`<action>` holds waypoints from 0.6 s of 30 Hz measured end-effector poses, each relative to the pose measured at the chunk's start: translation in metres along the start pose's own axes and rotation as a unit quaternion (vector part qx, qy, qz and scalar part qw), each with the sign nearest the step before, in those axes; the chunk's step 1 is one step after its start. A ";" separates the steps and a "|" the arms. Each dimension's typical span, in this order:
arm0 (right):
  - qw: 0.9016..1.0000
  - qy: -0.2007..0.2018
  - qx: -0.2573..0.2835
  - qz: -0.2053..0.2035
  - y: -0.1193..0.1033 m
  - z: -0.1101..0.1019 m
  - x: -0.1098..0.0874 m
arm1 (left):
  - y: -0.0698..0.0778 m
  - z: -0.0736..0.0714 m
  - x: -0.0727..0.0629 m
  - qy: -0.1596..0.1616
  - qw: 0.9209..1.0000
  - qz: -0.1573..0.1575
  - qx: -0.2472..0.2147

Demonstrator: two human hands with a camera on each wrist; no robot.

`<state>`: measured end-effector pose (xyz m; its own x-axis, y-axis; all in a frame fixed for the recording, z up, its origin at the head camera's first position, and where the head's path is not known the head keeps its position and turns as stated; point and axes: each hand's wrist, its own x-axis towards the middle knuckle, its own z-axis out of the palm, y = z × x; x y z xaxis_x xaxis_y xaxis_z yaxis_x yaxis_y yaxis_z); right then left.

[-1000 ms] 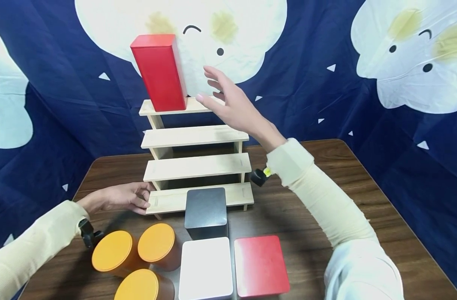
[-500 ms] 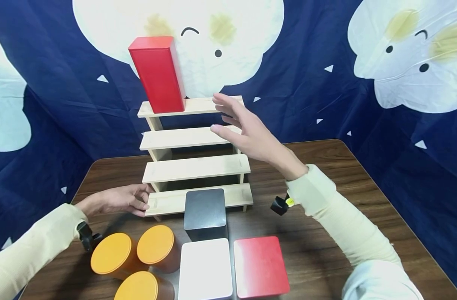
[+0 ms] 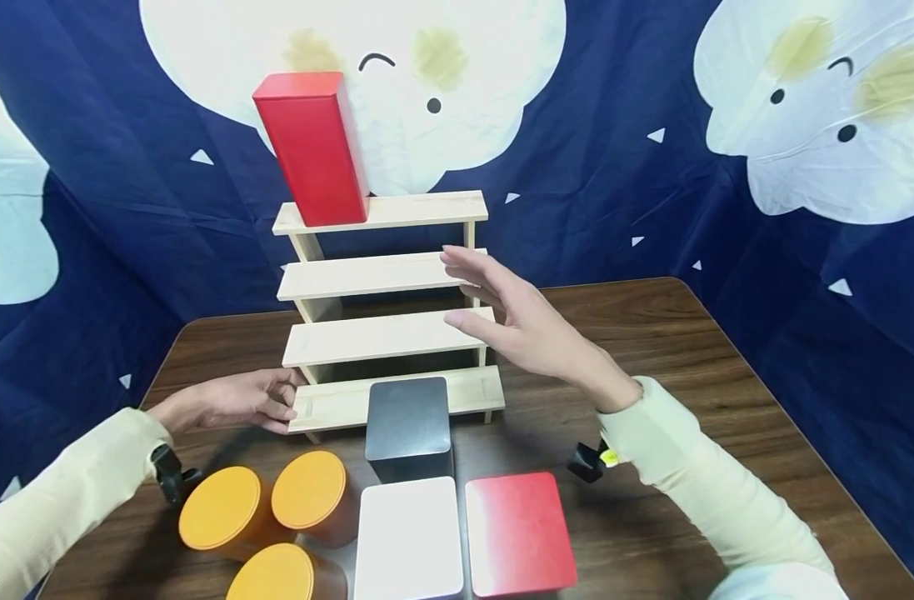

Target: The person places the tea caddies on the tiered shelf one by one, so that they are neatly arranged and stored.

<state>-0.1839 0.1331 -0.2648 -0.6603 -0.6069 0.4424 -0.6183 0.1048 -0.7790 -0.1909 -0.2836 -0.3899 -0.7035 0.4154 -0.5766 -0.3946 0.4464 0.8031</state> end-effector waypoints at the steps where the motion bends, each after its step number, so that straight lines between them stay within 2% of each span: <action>1: 1.000 -0.001 -0.002 0.003 0.000 0.000 -0.003 | 0.000 -0.001 0.000 -0.003 1.000 0.001 0.003; 7: 1.000 -0.007 -0.004 0.016 -0.002 0.002 -0.019 | 0.001 -0.002 0.000 -0.010 1.000 0.005 0.007; 18: 1.000 -0.016 0.001 0.022 -0.003 0.009 -0.045 | 0.002 0.000 -0.001 -0.005 1.000 0.010 0.006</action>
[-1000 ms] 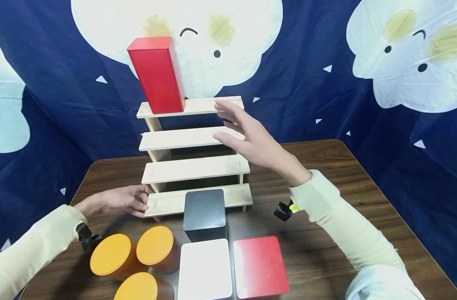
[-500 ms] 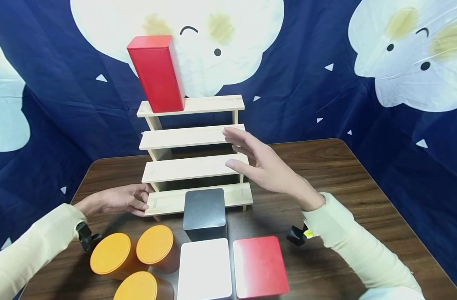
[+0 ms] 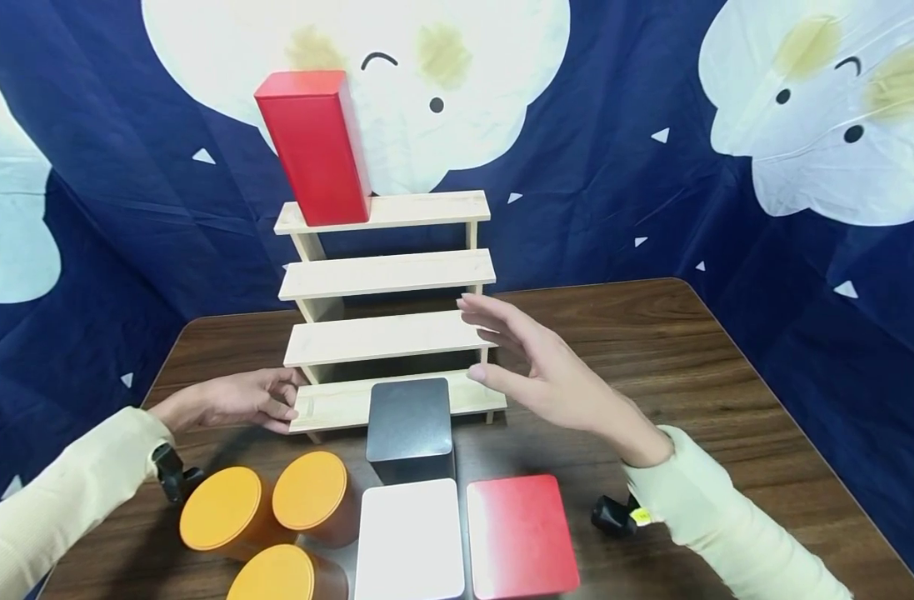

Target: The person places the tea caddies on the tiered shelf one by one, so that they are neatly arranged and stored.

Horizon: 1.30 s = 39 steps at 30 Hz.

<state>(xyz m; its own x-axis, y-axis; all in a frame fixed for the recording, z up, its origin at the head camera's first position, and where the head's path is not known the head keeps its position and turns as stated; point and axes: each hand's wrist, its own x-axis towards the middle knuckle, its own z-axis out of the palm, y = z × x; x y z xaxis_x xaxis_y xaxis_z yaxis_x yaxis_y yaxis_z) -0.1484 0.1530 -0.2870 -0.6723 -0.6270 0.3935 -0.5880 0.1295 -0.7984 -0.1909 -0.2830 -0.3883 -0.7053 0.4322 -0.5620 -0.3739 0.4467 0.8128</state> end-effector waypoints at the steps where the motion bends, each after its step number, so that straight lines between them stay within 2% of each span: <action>1: 1.000 0.001 0.000 0.003 0.000 0.001 -0.002 | 0.000 0.000 0.000 -0.001 1.000 0.000 0.001; 10: 1.000 -0.005 -0.003 0.023 0.002 0.006 -0.020 | -0.003 0.000 -0.002 0.001 1.000 -0.004 -0.008; 19: 1.000 -0.018 0.003 0.016 0.003 0.009 -0.036 | -0.003 0.000 -0.001 -0.003 1.000 -0.001 -0.010; 25: 0.999 -0.023 -0.006 0.043 0.003 0.008 -0.048 | -0.003 0.000 0.000 0.003 1.000 -0.009 -0.009; 32: 0.999 -0.026 -0.021 0.039 0.005 0.008 -0.057 | -0.003 -0.001 0.000 0.007 1.000 -0.011 -0.007; 39: 0.996 -0.039 -0.034 0.069 0.004 0.006 -0.067 | -0.002 0.000 -0.001 0.003 1.000 -0.008 -0.013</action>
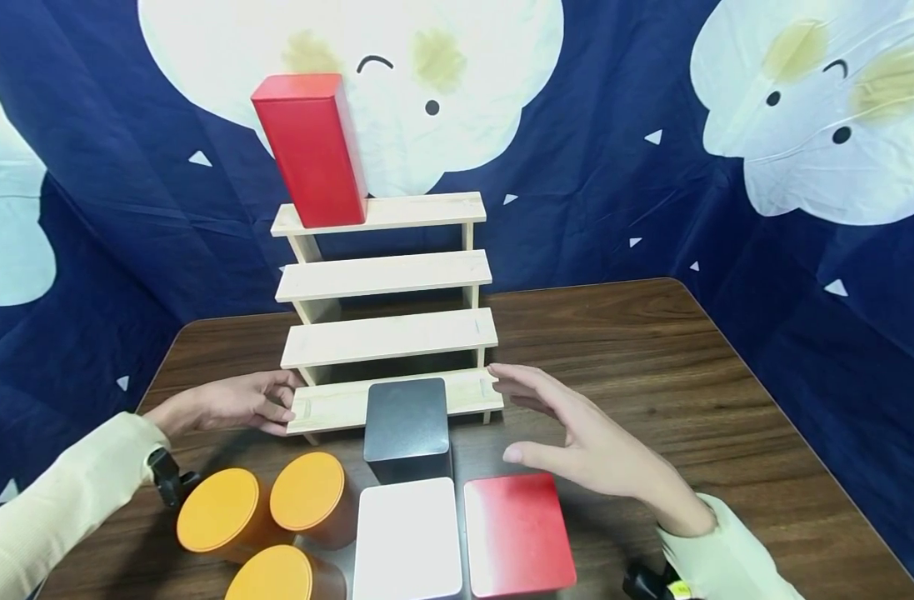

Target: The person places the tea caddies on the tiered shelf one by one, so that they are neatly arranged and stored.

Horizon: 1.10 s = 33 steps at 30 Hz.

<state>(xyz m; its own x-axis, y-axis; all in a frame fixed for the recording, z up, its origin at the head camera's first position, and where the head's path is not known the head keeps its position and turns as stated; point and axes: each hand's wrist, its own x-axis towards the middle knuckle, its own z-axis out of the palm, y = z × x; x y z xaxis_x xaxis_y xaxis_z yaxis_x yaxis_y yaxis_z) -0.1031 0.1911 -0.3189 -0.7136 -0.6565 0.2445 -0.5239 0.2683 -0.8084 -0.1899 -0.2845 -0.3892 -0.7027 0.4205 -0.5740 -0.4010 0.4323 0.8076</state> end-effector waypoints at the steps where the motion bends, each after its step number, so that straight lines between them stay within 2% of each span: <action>1: 1.000 -0.003 -0.001 0.002 0.000 0.000 -0.002 | 0.000 0.000 0.000 -0.001 1.000 0.000 -0.002; 4: 1.000 -0.013 -0.005 0.010 0.001 0.000 -0.007 | -0.001 0.000 0.000 -0.007 1.000 0.003 -0.001; 10: 0.999 -0.036 -0.006 0.018 0.005 0.003 -0.018 | -0.003 -0.002 0.000 0.004 1.000 -0.002 -0.001; 16: 0.999 -0.046 -0.026 0.004 0.010 0.006 -0.029 | -0.003 -0.002 0.001 -0.008 1.000 0.003 0.002; 20: 0.997 -0.063 -0.031 0.023 0.011 0.008 -0.036 | -0.001 -0.002 0.001 -0.010 1.000 0.004 0.002; 27: 0.994 -0.086 0.000 0.064 0.014 0.012 -0.048 | -0.001 -0.002 0.001 -0.005 1.000 0.002 0.002; 33: 0.992 -0.105 0.006 0.075 0.013 0.010 -0.057 | -0.003 -0.002 0.001 -0.008 1.000 0.005 -0.002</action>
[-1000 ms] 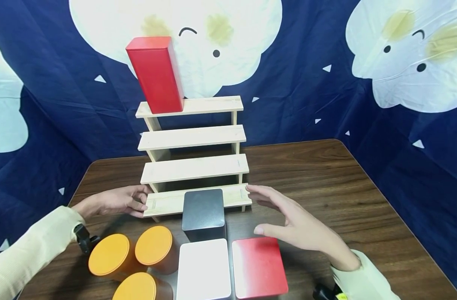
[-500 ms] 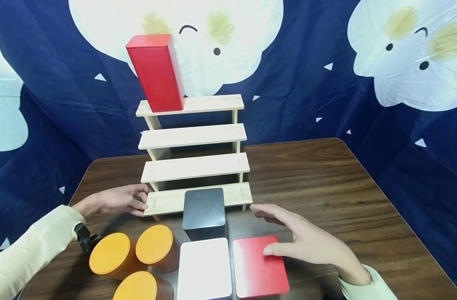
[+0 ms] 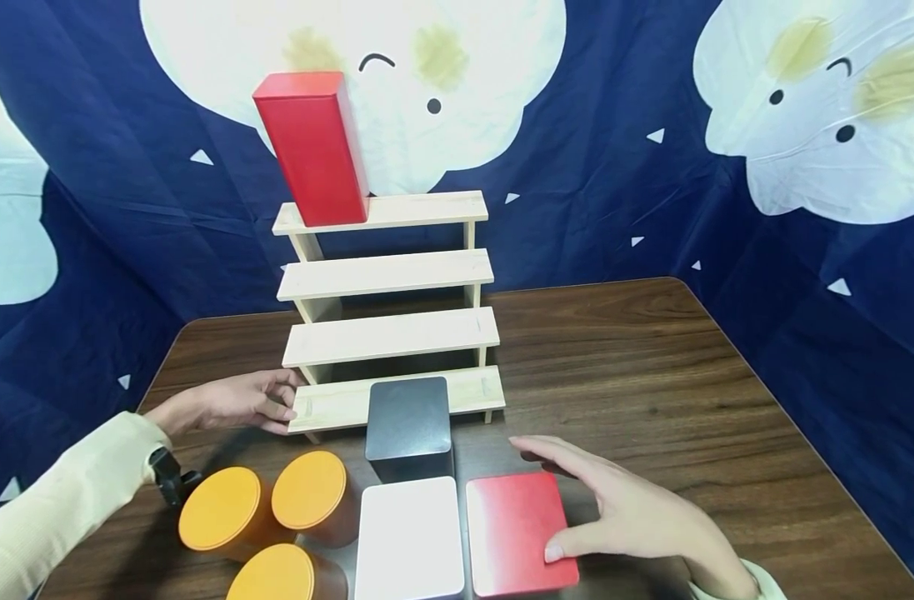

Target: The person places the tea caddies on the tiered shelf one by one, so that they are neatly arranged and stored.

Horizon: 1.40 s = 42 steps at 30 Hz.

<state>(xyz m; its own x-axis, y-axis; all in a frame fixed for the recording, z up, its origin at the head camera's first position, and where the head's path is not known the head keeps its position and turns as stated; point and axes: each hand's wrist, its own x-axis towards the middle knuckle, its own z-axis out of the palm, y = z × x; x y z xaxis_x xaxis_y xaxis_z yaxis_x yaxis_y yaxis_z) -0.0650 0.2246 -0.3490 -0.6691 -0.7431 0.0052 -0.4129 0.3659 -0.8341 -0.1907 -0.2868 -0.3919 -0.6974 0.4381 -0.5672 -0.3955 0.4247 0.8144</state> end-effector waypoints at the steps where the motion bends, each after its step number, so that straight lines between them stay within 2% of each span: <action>1: 1.000 -0.002 -0.003 0.000 0.000 0.000 -0.002 | 0.000 0.000 0.000 -0.004 1.000 0.003 0.000; 7: 0.999 -0.017 -0.015 -0.027 0.000 0.000 -0.009 | -0.002 -0.001 0.000 -0.012 1.000 0.008 -0.004; 12: 0.997 -0.041 0.037 -0.048 0.002 0.000 -0.012 | -0.003 -0.001 0.001 -0.013 1.000 0.012 -0.007; 15: 0.994 -0.057 0.087 -0.030 0.002 0.001 -0.014 | -0.004 -0.001 0.001 -0.013 1.000 0.012 -0.011; 18: 0.993 -0.064 0.096 -0.010 0.000 0.003 -0.015 | -0.003 0.000 0.000 -0.014 1.000 0.013 -0.011; 22: 0.997 -0.059 0.042 -0.004 -0.005 0.005 -0.015 | -0.002 0.000 -0.001 -0.014 1.000 0.011 -0.012; 26: 0.997 -0.057 0.011 0.050 -0.010 0.007 -0.018 | -0.001 0.001 -0.001 -0.012 1.000 0.010 -0.013; 29: 0.991 -0.062 0.040 0.110 -0.013 0.008 -0.019 | 0.000 0.002 -0.002 -0.012 1.000 0.010 -0.012; 33: 0.985 -0.066 0.092 0.131 -0.015 0.009 -0.018 | 0.000 0.002 -0.002 -0.012 1.000 0.011 -0.011; 38: 0.979 -0.061 0.129 0.148 -0.016 0.010 -0.019 | 0.001 0.002 -0.002 -0.011 1.000 0.009 -0.013; 42: 0.991 -0.040 0.070 0.103 -0.013 0.013 -0.020 | 0.000 0.001 -0.002 -0.013 1.000 0.010 -0.012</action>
<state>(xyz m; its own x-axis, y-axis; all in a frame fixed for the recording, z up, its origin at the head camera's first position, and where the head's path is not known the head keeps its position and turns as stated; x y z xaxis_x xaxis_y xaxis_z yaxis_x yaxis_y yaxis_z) -0.0383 0.2275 -0.3448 -0.6767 -0.7051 -0.2121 -0.1799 0.4376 -0.8810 -0.1889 -0.2870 -0.3907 -0.6896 0.4662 -0.5542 -0.3964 0.3975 0.8276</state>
